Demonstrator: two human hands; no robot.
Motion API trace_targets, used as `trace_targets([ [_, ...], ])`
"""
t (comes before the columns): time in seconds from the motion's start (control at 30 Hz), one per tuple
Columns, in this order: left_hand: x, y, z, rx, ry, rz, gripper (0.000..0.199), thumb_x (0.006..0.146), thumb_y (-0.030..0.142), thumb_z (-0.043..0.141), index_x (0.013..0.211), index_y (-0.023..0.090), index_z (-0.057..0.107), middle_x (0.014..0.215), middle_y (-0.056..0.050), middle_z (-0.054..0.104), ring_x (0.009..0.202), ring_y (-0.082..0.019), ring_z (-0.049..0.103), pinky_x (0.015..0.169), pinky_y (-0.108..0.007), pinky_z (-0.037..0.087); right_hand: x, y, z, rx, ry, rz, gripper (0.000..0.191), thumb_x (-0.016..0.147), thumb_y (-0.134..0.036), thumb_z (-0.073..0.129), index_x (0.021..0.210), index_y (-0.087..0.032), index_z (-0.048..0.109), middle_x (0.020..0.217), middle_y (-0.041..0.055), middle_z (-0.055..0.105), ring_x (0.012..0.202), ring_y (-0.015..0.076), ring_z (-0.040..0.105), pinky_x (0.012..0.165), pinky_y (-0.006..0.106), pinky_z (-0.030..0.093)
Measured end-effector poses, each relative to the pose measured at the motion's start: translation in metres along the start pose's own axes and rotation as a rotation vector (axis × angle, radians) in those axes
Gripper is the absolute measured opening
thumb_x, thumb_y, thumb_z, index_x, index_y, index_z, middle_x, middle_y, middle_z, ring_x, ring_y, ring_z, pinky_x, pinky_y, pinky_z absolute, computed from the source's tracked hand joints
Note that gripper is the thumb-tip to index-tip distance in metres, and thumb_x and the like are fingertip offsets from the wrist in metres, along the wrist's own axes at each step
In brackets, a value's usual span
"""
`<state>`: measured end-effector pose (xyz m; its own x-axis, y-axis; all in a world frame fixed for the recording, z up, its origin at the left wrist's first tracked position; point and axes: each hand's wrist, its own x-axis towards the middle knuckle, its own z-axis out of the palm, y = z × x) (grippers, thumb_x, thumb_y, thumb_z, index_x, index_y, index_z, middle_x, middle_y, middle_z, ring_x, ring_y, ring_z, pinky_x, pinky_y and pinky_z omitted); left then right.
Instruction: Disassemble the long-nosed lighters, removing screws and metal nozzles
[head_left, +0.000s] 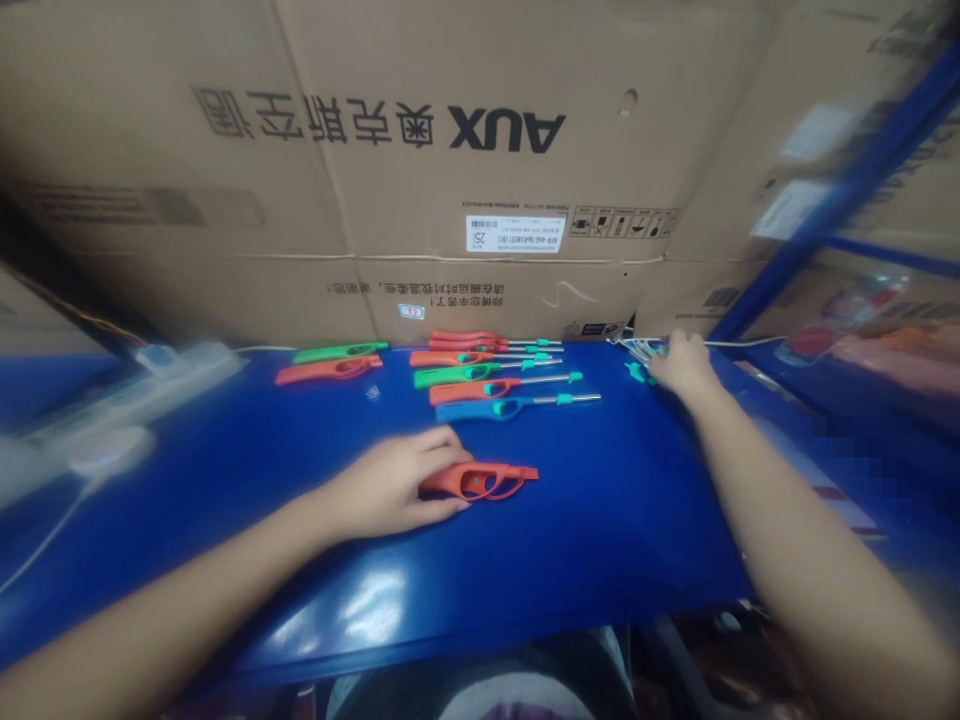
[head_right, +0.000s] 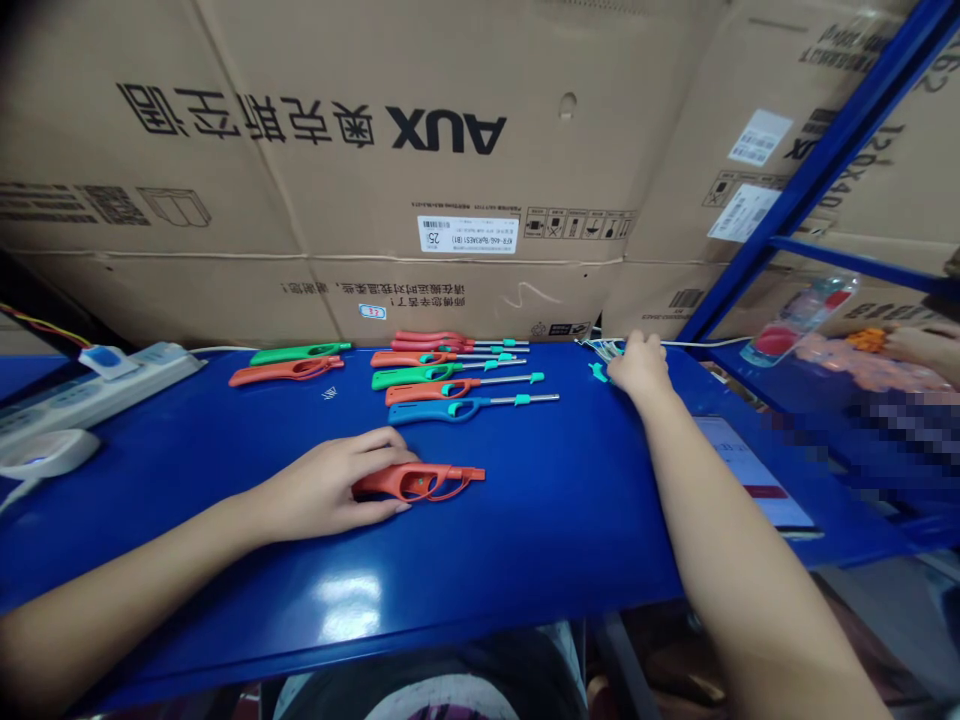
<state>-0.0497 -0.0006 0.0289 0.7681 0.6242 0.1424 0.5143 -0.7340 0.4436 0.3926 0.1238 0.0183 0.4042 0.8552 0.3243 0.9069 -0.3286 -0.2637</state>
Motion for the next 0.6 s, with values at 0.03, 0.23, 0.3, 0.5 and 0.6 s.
trace_targets([
  [0.03,0.0,0.0,0.0,0.009,0.007,0.002,0.031,0.09,0.039,0.065,0.118,0.025,0.067,0.114,-0.005,0.063,0.093,-0.019,0.065,0.081,-0.028,0.052,-0.001,-0.002,0.0,0.006,0.003,-0.012,0.046,0.078,-0.02,0.06,0.122,-0.008,0.057,0.121,0.0258,0.054,0.113,0.0384,0.056,0.095,0.048,0.046],
  [0.23,0.001,-0.005,0.013,-0.016,0.105,0.019,0.044,0.097,0.04,0.058,0.139,0.024,0.056,0.121,-0.01,0.061,0.103,-0.021,0.063,0.088,-0.031,0.053,-0.018,-0.031,0.0,0.114,-0.03,-0.249,0.041,0.083,-0.023,0.055,0.121,-0.009,0.058,0.119,0.0239,0.058,0.115,0.0354,0.057,0.1,0.047,0.045],
  [0.3,0.001,-0.006,0.017,-0.043,0.12,0.034,0.049,0.099,0.037,0.056,0.146,0.024,0.049,0.124,-0.011,0.06,0.107,-0.021,0.062,0.092,-0.033,0.053,-0.03,-0.047,0.0,0.166,-0.053,-0.377,0.036,0.085,-0.023,0.052,0.118,-0.012,0.06,0.117,0.0201,0.061,0.111,0.0309,0.059,0.101,0.044,0.045],
  [0.5,0.005,0.0,0.017,0.016,0.096,0.05,0.039,0.098,0.036,0.059,0.135,0.024,0.061,0.119,-0.011,0.062,0.108,-0.025,0.059,0.096,-0.04,0.049,-0.076,-0.09,-0.007,0.285,-0.067,-0.779,0.025,0.092,-0.03,0.051,0.112,-0.023,0.063,0.121,0.0116,0.062,0.117,0.0298,0.055,0.104,0.049,0.039],
  [0.6,0.007,0.005,0.018,0.059,0.105,0.034,0.041,0.098,0.04,0.058,0.135,0.023,0.06,0.119,-0.012,0.063,0.108,-0.026,0.057,0.095,-0.042,0.047,-0.093,-0.102,-0.013,0.342,-0.07,-0.95,0.021,0.094,-0.028,0.052,0.11,-0.025,0.064,0.119,0.0109,0.062,0.118,0.0295,0.055,0.104,0.052,0.038],
])
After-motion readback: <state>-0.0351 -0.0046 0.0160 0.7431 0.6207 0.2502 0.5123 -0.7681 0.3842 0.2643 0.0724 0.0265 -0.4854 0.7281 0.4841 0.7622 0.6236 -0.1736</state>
